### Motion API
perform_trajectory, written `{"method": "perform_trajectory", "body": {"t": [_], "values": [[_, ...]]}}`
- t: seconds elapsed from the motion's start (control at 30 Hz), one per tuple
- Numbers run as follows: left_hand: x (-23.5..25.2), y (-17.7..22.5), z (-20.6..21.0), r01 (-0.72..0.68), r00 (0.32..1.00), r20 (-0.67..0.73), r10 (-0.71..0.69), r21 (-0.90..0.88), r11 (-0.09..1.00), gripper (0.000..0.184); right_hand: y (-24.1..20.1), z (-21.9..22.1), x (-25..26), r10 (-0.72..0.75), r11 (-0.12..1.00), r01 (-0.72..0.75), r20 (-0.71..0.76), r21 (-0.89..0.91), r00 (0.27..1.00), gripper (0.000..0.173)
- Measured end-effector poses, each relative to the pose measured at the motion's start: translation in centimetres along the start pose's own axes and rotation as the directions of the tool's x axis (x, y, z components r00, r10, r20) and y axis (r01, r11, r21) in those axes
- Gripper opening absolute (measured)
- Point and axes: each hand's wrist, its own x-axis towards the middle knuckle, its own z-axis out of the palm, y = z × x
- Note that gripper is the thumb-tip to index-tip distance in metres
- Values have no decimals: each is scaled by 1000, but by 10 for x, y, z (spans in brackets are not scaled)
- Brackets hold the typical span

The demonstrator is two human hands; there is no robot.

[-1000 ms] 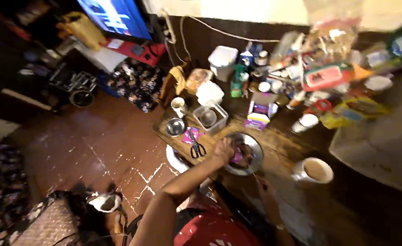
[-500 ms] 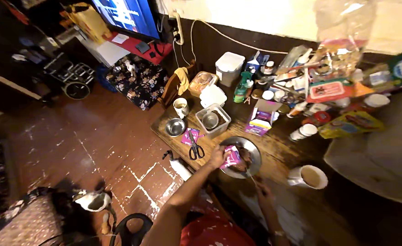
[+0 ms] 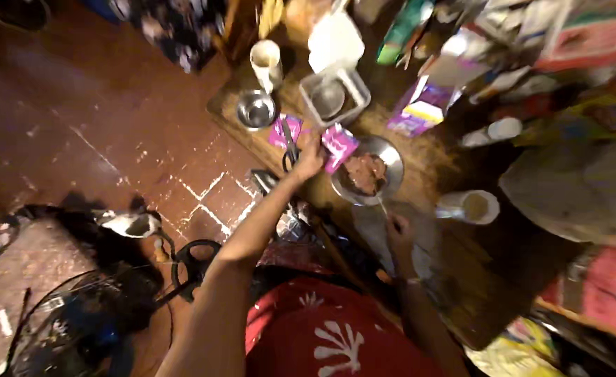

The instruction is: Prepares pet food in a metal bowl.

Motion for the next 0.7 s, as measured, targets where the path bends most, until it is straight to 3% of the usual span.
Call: {"method": "perform_trajectory", "body": {"t": [0.07,0.17,0.23,0.3,0.4,0.43,0.5,0.57,0.63,0.7], "values": [[4,-13,-34,-31,999,-25,31,0,1000,44,3,13,13,-46,999,46,-28,7,999,31],[1,-54,-61,91,982,-165,-93,-19,996,40,-4,22,18,34,997,-40,-83,-69,996,33],[4,-94,-62,226,919,-313,-238,-77,971,43,4,26,23,110,985,-120,-86,-123,990,35],[13,-122,-63,269,858,-398,-326,-193,944,51,14,32,33,105,980,-118,-89,-161,991,36],[24,-127,-64,252,857,-345,-382,-367,896,71,21,32,43,84,973,-111,-138,-203,987,40],[21,-122,-70,252,860,-343,-377,-356,900,71,20,31,44,83,969,-114,-144,-220,986,43],[3,-117,-95,233,856,-406,-319,-247,941,59,21,34,49,38,965,-82,-177,-248,983,47],[-36,-127,-126,176,811,-539,-226,-143,974,45,23,34,49,31,955,-91,-211,-283,977,50],[-90,-146,-163,80,715,-693,-88,-44,996,43,27,29,53,12,944,-79,-206,-322,978,52],[-134,-168,-203,-10,573,-803,160,189,982,48,30,31,57,-23,935,-48,-193,-351,981,55]]}}
